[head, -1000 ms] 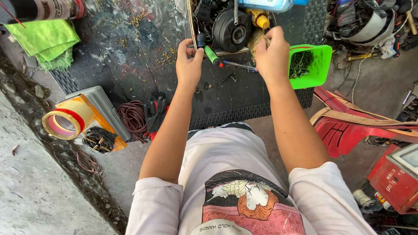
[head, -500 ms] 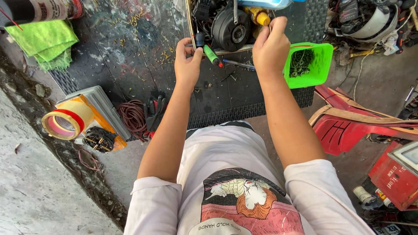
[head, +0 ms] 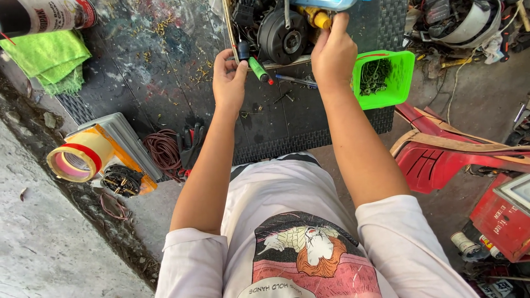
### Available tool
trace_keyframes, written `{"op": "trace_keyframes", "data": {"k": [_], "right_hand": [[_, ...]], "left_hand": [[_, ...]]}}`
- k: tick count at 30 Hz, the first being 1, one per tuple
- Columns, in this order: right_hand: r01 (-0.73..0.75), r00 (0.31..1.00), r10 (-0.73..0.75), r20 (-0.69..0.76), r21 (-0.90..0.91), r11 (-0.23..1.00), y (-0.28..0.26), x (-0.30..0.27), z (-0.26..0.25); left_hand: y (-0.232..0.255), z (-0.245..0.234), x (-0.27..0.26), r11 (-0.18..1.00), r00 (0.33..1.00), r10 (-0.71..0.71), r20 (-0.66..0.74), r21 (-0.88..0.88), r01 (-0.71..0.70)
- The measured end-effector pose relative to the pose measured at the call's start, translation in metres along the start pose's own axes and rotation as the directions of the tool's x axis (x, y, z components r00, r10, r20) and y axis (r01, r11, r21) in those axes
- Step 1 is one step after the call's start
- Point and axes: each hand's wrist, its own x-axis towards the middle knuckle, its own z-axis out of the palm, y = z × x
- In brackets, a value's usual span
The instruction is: The person is sorting through wires, using tools to manipulate components, and working on an electrical assembly in a cluttered workspace.
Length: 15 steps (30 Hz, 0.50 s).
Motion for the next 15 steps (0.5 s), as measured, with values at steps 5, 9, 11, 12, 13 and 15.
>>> {"op": "trace_keyframes", "data": {"k": [5, 9, 11, 12, 13, 15], "right_hand": [[-0.130, 0.928, -0.057, 0.368, 0.464, 0.876, -0.029, 0.017, -0.070], [-0.331, 0.895, 0.044, 0.444, 0.595, 0.733, 0.027, 0.011, -0.040], [-0.540, 0.833, 0.222, 0.506, 0.658, 0.525, 0.045, 0.011, -0.022], [-0.542, 0.831, 0.214, 0.513, 0.662, 0.518, 0.040, 0.015, -0.022], [-0.576, 0.793, 0.181, 0.582, 0.619, 0.533, 0.036, 0.018, -0.022], [-0.609, 0.744, 0.142, 0.653, 0.574, 0.548, 0.029, 0.026, -0.023]], "left_hand": [[-0.002, -0.004, 0.003, 1.000, 1.000, 0.020, 0.002, 0.005, -0.020], [0.005, -0.009, 0.012, 0.991, 0.996, 0.075, 0.050, 0.103, -0.080], [0.017, -0.011, 0.015, 0.983, 0.979, 0.165, 0.116, 0.057, -0.173], [0.017, -0.011, 0.024, 0.983, 0.981, 0.164, 0.105, 0.064, -0.171], [0.016, -0.011, 0.031, 0.976, 0.967, 0.209, 0.148, 0.034, -0.217], [0.017, -0.014, 0.041, 0.967, 0.951, 0.251, 0.183, 0.006, -0.256]]}}
